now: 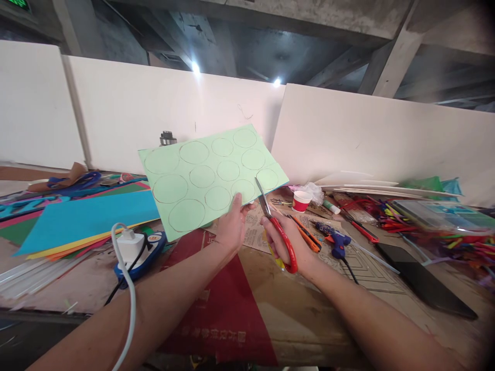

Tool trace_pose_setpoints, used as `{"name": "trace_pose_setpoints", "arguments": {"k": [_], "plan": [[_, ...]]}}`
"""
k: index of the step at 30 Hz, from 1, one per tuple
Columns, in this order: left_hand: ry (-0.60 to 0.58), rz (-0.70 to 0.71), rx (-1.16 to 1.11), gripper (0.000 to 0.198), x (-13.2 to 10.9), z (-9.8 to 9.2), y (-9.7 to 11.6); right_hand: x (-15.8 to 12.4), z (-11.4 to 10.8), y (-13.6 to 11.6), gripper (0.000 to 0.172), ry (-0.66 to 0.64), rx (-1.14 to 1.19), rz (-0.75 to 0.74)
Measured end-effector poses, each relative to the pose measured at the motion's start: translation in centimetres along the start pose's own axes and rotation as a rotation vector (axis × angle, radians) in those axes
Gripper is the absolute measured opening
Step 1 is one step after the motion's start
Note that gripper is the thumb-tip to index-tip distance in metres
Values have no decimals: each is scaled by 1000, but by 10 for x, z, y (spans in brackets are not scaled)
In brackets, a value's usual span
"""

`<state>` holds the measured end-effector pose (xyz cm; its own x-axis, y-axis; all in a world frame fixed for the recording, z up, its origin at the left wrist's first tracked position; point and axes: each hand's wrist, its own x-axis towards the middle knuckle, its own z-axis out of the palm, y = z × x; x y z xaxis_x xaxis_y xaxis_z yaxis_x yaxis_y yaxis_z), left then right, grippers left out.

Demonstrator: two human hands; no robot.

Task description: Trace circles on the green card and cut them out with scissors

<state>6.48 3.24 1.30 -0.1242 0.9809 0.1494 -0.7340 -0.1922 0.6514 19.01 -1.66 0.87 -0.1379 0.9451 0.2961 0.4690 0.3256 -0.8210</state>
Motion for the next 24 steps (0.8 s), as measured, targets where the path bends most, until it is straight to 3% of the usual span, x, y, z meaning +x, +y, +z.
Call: {"name": "trace_pose_setpoints", "arguments": {"k": [7,15,24], "plan": [[32,-75,74,17,-7,1,-5,2,-1,1,28,18,31,-13],[53,-141,208,39,-4,-10,-14,2,-5,0,31,19,0,13],[53,-85,97,20,-10,3,-5,2,-5,-1,31,24,15,27]]}}
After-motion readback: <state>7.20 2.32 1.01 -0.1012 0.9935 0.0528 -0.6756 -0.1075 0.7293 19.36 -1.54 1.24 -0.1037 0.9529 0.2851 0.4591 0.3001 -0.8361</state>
